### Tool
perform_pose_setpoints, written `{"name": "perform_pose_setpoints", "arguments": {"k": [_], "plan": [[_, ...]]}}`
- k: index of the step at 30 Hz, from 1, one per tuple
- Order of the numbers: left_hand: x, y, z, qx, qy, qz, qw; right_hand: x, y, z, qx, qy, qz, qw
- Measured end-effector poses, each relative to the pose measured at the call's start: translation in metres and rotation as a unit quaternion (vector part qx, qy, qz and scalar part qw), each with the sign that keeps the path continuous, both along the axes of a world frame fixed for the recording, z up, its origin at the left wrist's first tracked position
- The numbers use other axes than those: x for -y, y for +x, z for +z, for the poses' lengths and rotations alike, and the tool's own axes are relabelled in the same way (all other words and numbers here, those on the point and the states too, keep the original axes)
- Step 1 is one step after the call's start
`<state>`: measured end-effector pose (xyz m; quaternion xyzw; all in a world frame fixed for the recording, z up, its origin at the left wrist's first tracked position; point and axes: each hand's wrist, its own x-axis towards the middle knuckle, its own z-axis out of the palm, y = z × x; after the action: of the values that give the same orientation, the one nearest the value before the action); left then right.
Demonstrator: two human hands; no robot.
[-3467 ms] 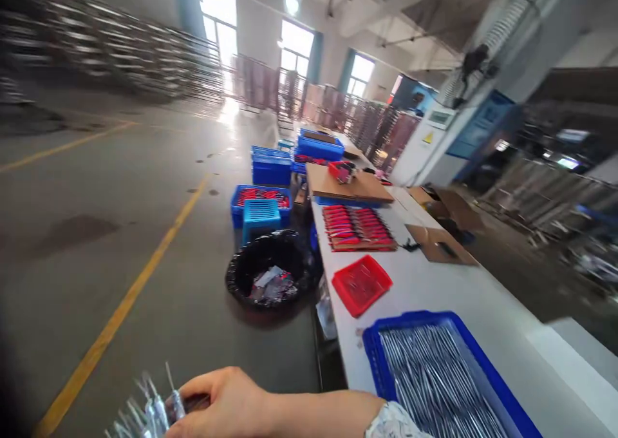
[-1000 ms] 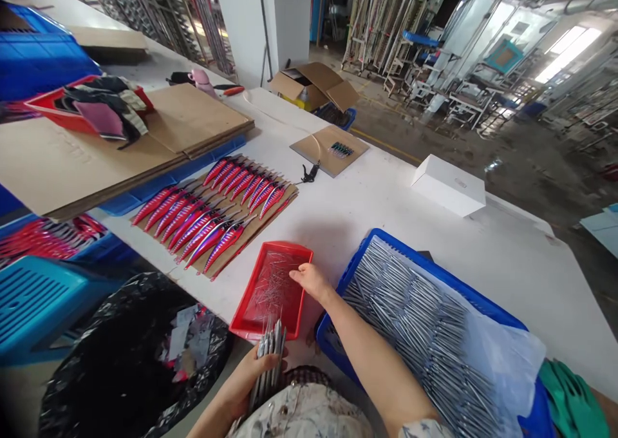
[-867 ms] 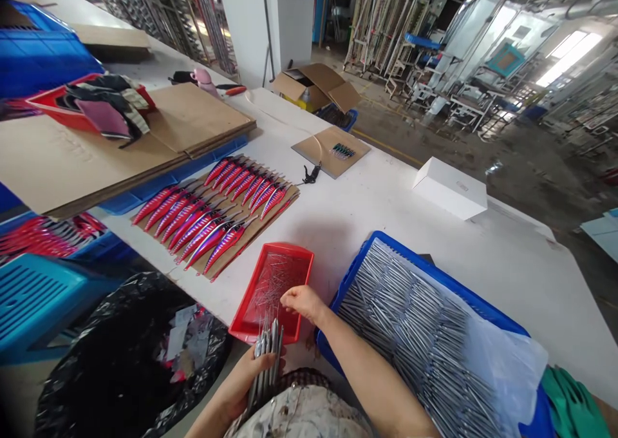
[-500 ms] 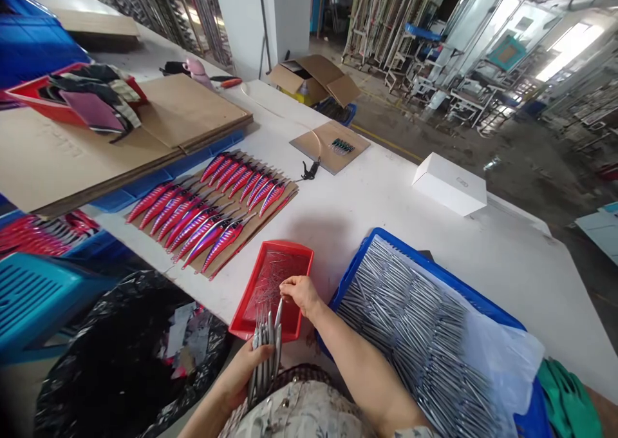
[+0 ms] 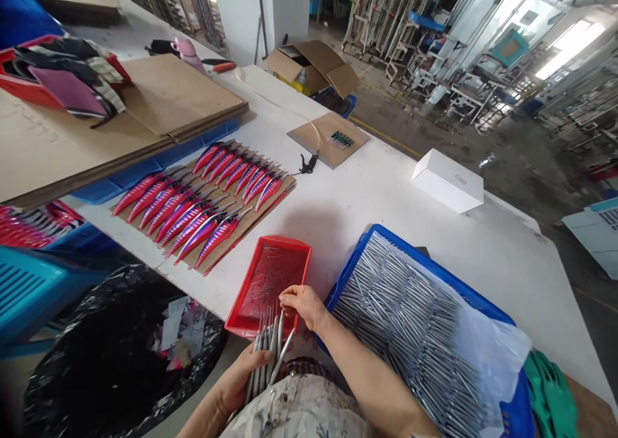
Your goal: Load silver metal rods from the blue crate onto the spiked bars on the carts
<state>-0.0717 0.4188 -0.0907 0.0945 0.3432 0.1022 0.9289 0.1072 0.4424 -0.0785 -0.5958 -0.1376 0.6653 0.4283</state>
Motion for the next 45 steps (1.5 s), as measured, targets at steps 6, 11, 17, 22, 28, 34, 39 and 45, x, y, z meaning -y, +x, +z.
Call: {"name": "perform_pose_setpoints", "arguments": {"k": [6, 11, 17, 22, 28, 34, 39, 45], "plan": [[-0.002, 0.003, 0.003, 0.026, 0.028, -0.009, 0.999, 0.003, -0.005, 0.009, 0.008, 0.013, -0.005, 1.000], [-0.002, 0.004, 0.009, 0.010, 0.048, -0.030, 0.998, 0.002, -0.003, 0.016, 0.053, 0.045, -0.038, 0.997], [0.002, 0.001, 0.014, -0.009, 0.075, -0.071, 0.995, -0.030, 0.039, 0.016, 0.172, 0.094, -0.076, 0.978], [0.002, -0.003, 0.007, -0.031, 0.083, -0.052, 0.995, -0.017, 0.027, 0.009, 0.170, 0.064, 0.078, 0.980], [0.002, -0.002, 0.012, -0.034, 0.074, -0.030, 0.996, 0.012, -0.005, 0.014, 0.120, 0.020, 0.187, 0.975], [0.001, 0.001, 0.016, 0.007, 0.066, -0.069, 0.995, 0.000, 0.004, 0.015, 0.264, 0.085, 0.115, 0.954], [0.002, 0.000, 0.020, 0.002, 0.066, -0.063, 0.996, -0.013, 0.028, 0.022, 0.205, 0.102, 0.037, 0.973], [0.000, 0.000, 0.007, -0.009, 0.055, -0.050, 0.997, 0.011, 0.012, 0.008, 0.000, 0.011, 0.084, 0.996]]}}
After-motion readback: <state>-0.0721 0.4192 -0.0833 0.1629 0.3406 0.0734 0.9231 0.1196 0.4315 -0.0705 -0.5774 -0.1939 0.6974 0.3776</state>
